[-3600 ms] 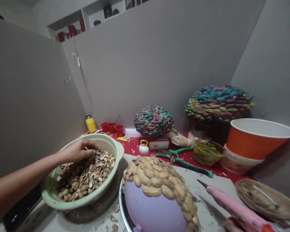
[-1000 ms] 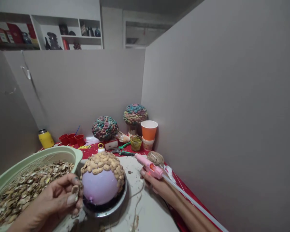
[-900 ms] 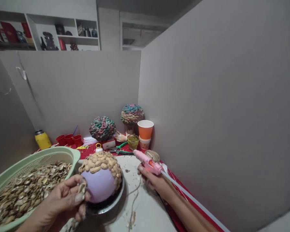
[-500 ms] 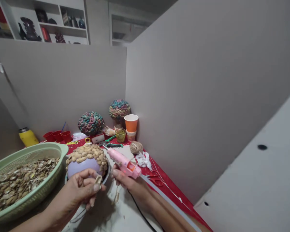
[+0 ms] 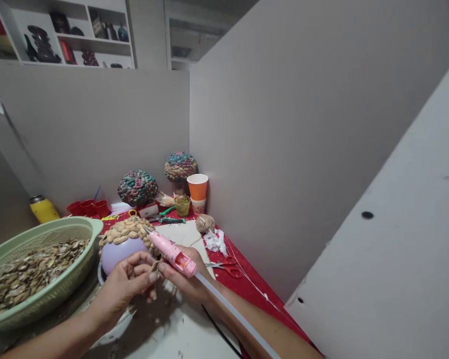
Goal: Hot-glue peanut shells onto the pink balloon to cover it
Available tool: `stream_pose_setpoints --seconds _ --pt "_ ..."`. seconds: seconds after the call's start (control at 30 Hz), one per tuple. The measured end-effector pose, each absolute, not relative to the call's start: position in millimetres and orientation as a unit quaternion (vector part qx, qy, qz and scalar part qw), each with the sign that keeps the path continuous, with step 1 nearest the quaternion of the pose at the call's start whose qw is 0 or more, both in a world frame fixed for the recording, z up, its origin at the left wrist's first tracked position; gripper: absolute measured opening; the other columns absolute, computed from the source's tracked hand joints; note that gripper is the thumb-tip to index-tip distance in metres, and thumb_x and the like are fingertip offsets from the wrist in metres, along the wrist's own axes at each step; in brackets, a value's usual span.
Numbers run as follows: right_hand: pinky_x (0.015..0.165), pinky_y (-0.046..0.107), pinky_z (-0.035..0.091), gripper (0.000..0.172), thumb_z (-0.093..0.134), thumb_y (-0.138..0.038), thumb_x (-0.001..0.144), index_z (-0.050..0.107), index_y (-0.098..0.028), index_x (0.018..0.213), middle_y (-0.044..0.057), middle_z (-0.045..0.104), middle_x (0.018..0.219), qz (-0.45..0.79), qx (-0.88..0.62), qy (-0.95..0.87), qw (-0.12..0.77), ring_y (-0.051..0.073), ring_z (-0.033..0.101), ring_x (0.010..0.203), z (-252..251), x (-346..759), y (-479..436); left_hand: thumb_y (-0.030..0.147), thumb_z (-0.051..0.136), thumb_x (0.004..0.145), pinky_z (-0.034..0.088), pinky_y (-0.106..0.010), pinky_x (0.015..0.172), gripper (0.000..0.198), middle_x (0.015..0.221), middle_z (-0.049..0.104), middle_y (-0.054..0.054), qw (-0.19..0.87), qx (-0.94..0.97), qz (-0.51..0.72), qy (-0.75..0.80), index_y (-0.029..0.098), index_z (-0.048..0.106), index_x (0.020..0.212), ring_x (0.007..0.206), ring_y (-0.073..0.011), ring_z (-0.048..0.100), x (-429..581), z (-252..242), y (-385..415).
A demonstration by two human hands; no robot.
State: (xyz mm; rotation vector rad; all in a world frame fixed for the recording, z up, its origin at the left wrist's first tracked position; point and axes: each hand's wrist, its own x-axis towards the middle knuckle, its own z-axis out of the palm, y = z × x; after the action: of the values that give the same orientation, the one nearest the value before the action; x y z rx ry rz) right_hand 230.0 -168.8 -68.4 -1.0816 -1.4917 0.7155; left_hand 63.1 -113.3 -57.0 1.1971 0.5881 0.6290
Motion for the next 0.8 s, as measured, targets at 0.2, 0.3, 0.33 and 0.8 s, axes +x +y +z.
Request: stream_pose_setpoints --seconds 0.2,0.3,0.33,0.8 --pt "0.052 0.024 0.037 0.033 0.058 -0.043 0.089 0.050 -0.019 0.068 -0.003 0.049 0.064 0.295 -0.456 -0.636 0.548 0.012 0.045 0.057 -84.3 239.7 -159.3 0.039 0.082 0.069 0.052 -0.025 0.063 0.031 0.074 0.072 -0.003 0.754 0.543 0.265 0.258 0.017 0.066 0.084 0.064 -0.0155 0.067 59.4 -58.0 -107.4" --pt "0.053 0.024 0.036 0.033 0.058 -0.043 0.087 0.050 -0.019 0.067 -0.003 0.047 0.063 0.296 -0.458 -0.641 0.540 0.012 0.043 0.057 -79.5 242.2 -163.2 0.038 0.084 0.066 0.052 -0.024 0.065 0.030 0.075 0.073 -0.005 0.750 0.540 0.263 0.277 0.016 0.071 0.082 0.067 -0.0144 0.066 58.0 -58.1 -107.7" --pt "0.054 0.024 0.037 0.032 0.058 -0.043 0.087 0.051 -0.018 0.067 -0.002 0.048 0.063 0.300 -0.460 -0.642 0.535 0.012 0.044 0.058 -77.8 242.0 -164.0 0.038 0.085 0.064 0.051 -0.024 0.065 0.031 0.075 0.073 -0.004 0.750 0.536 0.262 0.286 0.016 0.071 0.081 0.066 -0.0140 0.065 57.8 -57.8 -108.6" --pt "0.052 0.023 0.037 0.021 0.058 -0.026 0.082 0.047 -0.020 0.065 -0.003 0.045 0.063 0.264 -0.471 -0.639 0.548 0.011 0.041 0.055 -81.0 230.2 -165.1 0.039 0.088 0.058 0.048 -0.021 0.061 0.034 0.066 0.072 -0.002 0.734 0.534 0.283 0.310 0.018 0.068 0.075 0.061 -0.0122 0.062 57.8 -63.5 -114.4"
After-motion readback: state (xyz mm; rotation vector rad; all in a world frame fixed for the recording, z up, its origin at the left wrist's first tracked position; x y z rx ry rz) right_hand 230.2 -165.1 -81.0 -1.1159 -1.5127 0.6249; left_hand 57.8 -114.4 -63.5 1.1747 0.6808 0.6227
